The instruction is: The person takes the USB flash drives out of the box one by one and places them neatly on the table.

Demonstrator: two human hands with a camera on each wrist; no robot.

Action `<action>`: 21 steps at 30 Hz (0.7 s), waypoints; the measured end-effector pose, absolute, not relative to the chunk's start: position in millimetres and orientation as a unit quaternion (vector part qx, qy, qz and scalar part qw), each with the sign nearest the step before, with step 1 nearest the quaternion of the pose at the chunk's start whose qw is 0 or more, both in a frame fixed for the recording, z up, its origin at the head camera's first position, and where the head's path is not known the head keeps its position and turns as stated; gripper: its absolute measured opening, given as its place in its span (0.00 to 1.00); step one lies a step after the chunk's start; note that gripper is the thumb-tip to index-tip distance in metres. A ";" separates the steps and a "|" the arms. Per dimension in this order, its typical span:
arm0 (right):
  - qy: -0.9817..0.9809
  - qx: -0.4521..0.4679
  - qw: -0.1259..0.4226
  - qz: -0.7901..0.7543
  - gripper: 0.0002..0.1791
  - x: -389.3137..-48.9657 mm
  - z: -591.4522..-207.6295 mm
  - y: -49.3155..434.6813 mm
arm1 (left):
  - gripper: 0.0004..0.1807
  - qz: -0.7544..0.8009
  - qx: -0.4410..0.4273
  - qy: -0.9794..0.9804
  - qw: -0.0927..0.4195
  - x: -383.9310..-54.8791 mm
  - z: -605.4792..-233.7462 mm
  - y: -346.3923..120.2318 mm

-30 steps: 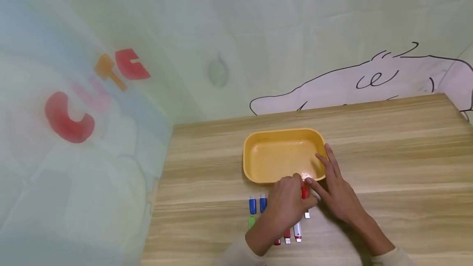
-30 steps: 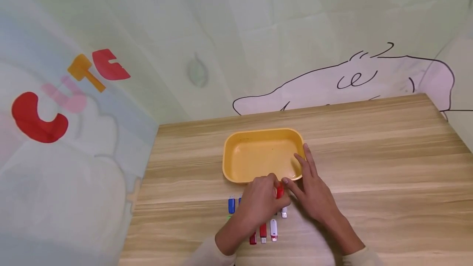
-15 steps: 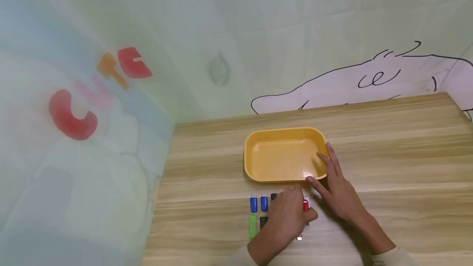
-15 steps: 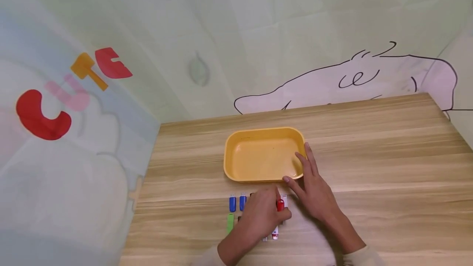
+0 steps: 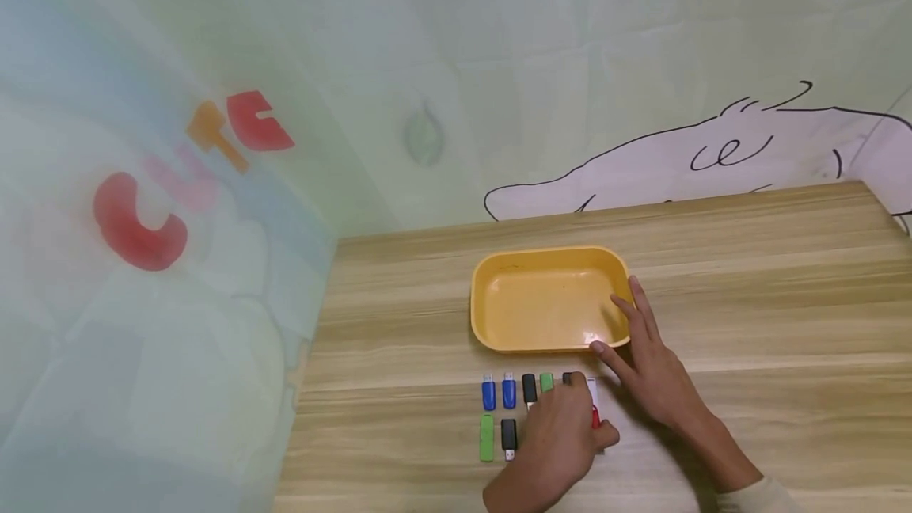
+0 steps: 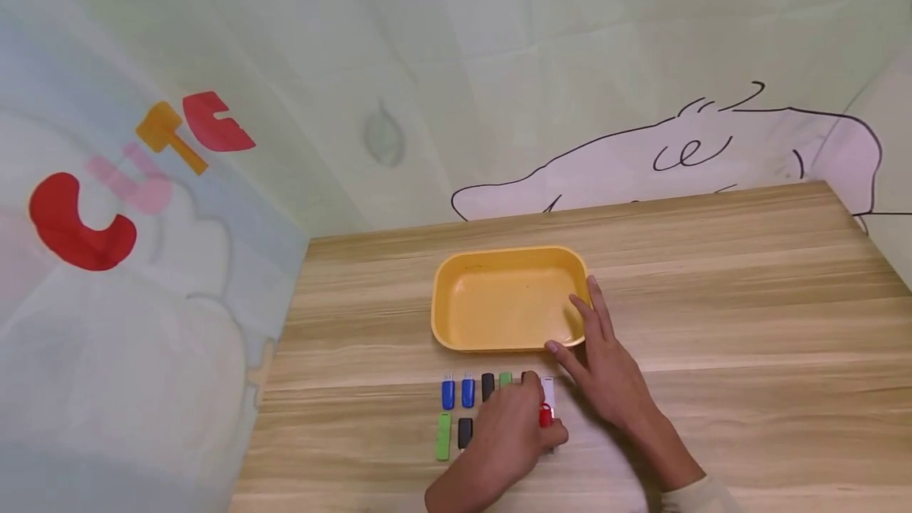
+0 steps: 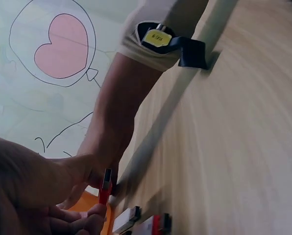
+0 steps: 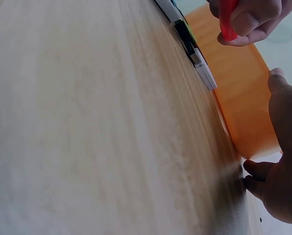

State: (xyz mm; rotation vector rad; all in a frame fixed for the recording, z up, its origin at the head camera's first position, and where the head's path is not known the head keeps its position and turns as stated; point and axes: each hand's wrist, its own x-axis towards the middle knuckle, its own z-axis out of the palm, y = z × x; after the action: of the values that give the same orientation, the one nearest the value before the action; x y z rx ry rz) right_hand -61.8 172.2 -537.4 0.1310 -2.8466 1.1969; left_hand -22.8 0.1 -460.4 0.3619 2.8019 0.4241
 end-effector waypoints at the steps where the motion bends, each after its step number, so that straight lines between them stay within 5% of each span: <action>1: -0.921 0.043 0.026 0.387 0.44 -61.6 -537.5 172.2 | 0.24 0.150 0.124 0.971 0.140 -21.3 -461.4 0.5; 11: -0.921 0.046 0.031 0.386 0.44 -60.9 -538.4 172.7 | 0.47 0.134 0.097 0.975 0.147 -9.5 -472.0 7.9; 21: -0.922 0.046 0.036 0.384 0.45 -61.8 -539.0 171.7 | 0.43 0.093 0.097 0.980 0.149 -4.9 -478.4 13.7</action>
State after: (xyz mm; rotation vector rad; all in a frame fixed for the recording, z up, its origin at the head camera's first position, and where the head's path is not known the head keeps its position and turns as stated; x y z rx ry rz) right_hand -61.8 171.7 -539.0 0.1400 -2.8314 1.1789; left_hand -4.9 13.7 -478.4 0.2775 2.8158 0.2663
